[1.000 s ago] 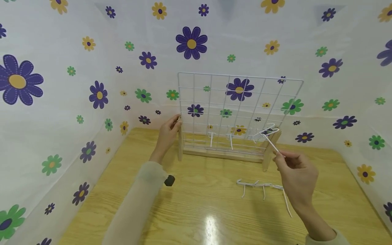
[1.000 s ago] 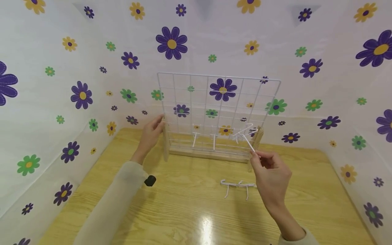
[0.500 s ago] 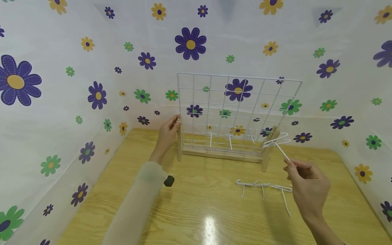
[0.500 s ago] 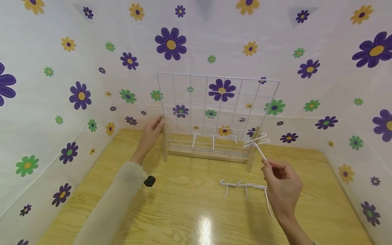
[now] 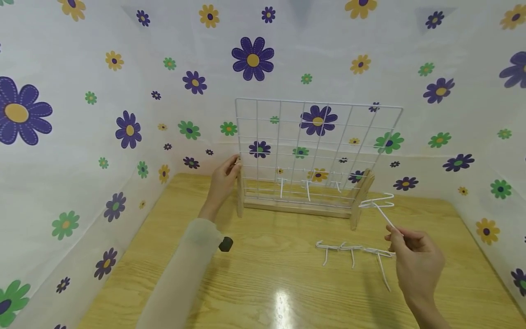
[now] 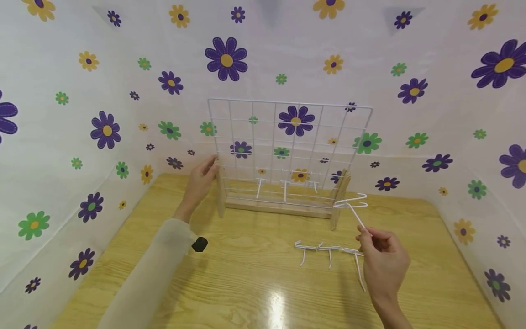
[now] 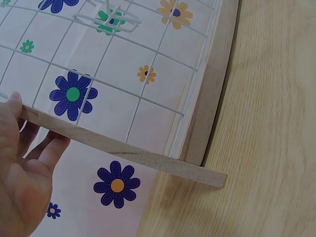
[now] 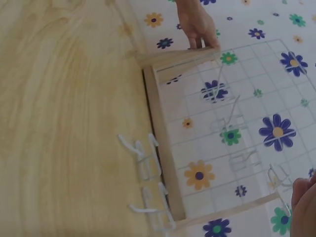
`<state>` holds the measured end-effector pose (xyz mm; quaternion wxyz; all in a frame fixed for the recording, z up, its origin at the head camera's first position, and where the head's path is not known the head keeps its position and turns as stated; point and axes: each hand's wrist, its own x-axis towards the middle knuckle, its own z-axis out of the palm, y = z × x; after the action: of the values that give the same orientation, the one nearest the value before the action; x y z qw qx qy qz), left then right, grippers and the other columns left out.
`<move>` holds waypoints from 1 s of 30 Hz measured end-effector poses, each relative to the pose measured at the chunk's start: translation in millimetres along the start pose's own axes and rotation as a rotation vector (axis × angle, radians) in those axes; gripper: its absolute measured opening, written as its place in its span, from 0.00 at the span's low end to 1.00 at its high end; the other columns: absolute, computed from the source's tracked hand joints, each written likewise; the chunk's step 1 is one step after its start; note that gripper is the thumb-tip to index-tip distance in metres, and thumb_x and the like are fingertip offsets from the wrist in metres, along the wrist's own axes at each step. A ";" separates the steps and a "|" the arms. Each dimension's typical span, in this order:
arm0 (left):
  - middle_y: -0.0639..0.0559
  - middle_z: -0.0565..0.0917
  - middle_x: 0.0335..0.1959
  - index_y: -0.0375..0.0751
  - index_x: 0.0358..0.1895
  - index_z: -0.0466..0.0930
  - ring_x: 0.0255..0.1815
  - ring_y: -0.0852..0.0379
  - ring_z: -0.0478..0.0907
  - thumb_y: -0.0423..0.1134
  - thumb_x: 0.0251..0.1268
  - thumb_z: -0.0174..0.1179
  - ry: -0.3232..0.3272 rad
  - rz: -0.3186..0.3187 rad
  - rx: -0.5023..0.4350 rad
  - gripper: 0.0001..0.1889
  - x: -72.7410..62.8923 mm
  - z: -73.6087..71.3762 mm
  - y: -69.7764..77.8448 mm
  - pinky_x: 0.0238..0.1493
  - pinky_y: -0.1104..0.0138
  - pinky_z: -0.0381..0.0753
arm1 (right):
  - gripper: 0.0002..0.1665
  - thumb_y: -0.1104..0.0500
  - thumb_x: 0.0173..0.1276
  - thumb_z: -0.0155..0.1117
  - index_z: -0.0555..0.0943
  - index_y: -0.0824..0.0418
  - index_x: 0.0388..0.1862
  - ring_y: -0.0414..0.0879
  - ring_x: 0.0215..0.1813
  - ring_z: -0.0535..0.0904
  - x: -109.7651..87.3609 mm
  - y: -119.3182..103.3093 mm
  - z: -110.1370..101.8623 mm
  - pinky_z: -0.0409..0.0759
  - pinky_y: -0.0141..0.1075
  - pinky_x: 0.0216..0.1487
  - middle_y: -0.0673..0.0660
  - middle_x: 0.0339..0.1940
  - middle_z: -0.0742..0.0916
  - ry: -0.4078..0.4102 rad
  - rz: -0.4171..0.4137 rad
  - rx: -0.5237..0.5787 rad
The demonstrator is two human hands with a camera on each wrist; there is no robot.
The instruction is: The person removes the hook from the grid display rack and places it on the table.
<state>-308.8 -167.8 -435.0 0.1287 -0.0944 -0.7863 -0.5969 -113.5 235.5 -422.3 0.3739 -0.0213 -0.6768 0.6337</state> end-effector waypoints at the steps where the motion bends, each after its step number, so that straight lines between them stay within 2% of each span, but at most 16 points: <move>1: 0.40 0.73 0.74 0.39 0.76 0.69 0.69 0.45 0.75 0.43 0.84 0.52 0.002 -0.001 0.000 0.25 -0.6 -1.0 0.0 0.68 0.59 0.78 | 0.03 0.80 0.66 0.62 0.81 0.84 0.36 0.37 0.22 0.84 -0.9 2.8 -1.5 0.81 0.22 0.24 0.52 0.28 0.91 0.010 0.014 0.001; 4: 0.40 0.73 0.73 0.39 0.76 0.69 0.68 0.44 0.75 0.42 0.83 0.53 0.008 -0.003 -0.004 0.25 -1.7 -3.2 -0.7 0.68 0.59 0.79 | 0.04 0.79 0.66 0.62 0.83 0.78 0.34 0.37 0.20 0.83 -3.1 12.7 -8.5 0.81 0.22 0.23 0.52 0.27 0.91 0.049 0.083 -0.031; 8: 0.40 0.74 0.73 0.39 0.76 0.69 0.67 0.45 0.76 0.43 0.83 0.54 0.020 -0.001 0.002 0.25 -0.7 -3.6 -2.7 0.67 0.60 0.79 | 0.08 0.76 0.67 0.64 0.86 0.68 0.33 0.37 0.20 0.82 -5.0 26.1 -23.1 0.81 0.21 0.24 0.50 0.26 0.91 0.116 0.227 -0.051; 12: 0.40 0.75 0.72 0.37 0.75 0.70 0.66 0.45 0.77 0.42 0.82 0.54 0.028 0.010 -0.001 0.25 0.5 -1.9 -1.3 0.67 0.61 0.80 | 0.06 0.75 0.68 0.66 0.85 0.67 0.33 0.38 0.20 0.83 -7.7 36.8 -39.2 0.83 0.21 0.26 0.49 0.26 0.91 0.186 0.358 -0.013; 15: 0.39 0.75 0.71 0.35 0.75 0.70 0.66 0.43 0.77 0.41 0.82 0.54 0.022 0.017 -0.010 0.25 0.4 -1.0 0.1 0.66 0.60 0.80 | 0.05 0.75 0.67 0.67 0.84 0.68 0.33 0.39 0.20 0.84 -11.7 43.0 -49.0 0.84 0.23 0.25 0.50 0.26 0.91 0.257 0.429 0.058; 18: 0.39 0.74 0.72 0.35 0.75 0.69 0.66 0.43 0.77 0.41 0.83 0.54 0.011 0.014 -0.015 0.25 0.7 1.1 1.2 0.67 0.60 0.79 | 0.06 0.75 0.66 0.68 0.85 0.67 0.33 0.39 0.20 0.84 -14.5 46.9 -59.2 0.84 0.24 0.25 0.50 0.25 0.90 0.319 0.481 0.067; 23: 0.41 0.73 0.73 0.36 0.76 0.68 0.68 0.45 0.75 0.43 0.83 0.53 0.016 0.005 -0.013 0.25 0.7 0.7 0.4 0.69 0.61 0.77 | 0.08 0.72 0.69 0.67 0.86 0.62 0.32 0.38 0.20 0.84 -18.2 51.1 -71.5 0.84 0.22 0.28 0.45 0.24 0.89 0.311 0.556 -0.041; 30: 0.41 0.74 0.73 0.38 0.76 0.69 0.68 0.45 0.76 0.44 0.83 0.53 0.010 0.008 -0.009 0.25 1.0 -1.3 -2.8 0.68 0.61 0.78 | 0.10 0.71 0.68 0.66 0.86 0.60 0.29 0.37 0.20 0.84 -21.8 60.2 -79.1 0.84 0.22 0.27 0.44 0.22 0.89 0.344 0.591 -0.046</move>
<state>-310.4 -169.8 -436.9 0.1346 -0.0951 -0.7826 -0.6003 -82.4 302.9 -491.9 0.2822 -0.3313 -0.5827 0.6864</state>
